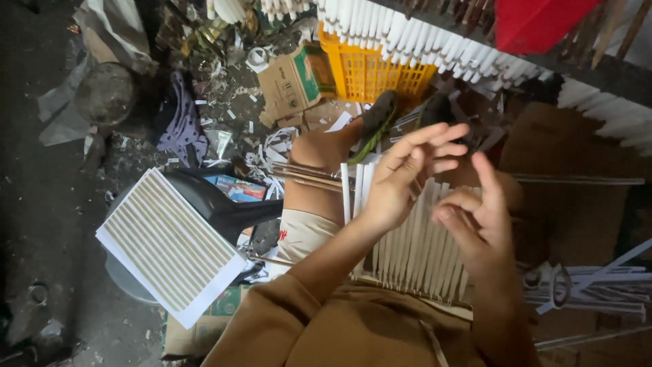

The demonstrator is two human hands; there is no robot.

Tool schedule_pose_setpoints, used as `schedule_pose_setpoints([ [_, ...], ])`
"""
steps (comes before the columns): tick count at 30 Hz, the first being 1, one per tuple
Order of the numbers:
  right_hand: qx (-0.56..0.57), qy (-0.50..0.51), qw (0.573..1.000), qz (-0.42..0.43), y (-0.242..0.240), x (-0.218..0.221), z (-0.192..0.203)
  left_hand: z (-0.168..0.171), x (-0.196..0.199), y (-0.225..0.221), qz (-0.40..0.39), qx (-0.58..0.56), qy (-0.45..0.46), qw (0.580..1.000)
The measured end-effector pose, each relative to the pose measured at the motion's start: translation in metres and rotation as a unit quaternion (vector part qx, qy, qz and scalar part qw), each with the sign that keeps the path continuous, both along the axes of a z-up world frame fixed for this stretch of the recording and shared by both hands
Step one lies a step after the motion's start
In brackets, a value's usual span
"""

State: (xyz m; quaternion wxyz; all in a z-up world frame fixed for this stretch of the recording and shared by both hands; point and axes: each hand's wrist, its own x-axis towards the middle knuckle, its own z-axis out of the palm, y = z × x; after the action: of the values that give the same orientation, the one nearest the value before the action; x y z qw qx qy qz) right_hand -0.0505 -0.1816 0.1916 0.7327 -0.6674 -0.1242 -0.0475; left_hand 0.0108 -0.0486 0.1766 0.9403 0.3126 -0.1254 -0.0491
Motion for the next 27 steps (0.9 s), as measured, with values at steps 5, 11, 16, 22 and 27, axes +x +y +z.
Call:
schedule_pose_setpoints([
  [5,-0.022,0.050,0.998,-0.028,-0.003,0.005,-0.043,0.001,-0.014,0.000,0.042,0.180,-0.102,0.978],
  [11,-0.203,0.020,0.975,-0.084,0.008,0.005,-0.005,0.008,-0.012,0.022,0.186,0.434,-0.225,0.852],
  [16,-0.199,0.046,0.976,-0.070,0.018,-0.001,0.000,-0.007,-0.027,0.021,0.138,0.453,-0.082,0.877],
  [22,-0.198,0.115,0.955,-0.190,-0.026,-0.004,-0.069,-0.050,-0.030,0.000,0.091,0.387,-0.047,0.916],
  [27,-0.160,0.147,0.951,-0.219,-0.044,-0.013,-0.048,-0.100,-0.046,-0.011,0.076,0.798,-0.189,0.567],
])
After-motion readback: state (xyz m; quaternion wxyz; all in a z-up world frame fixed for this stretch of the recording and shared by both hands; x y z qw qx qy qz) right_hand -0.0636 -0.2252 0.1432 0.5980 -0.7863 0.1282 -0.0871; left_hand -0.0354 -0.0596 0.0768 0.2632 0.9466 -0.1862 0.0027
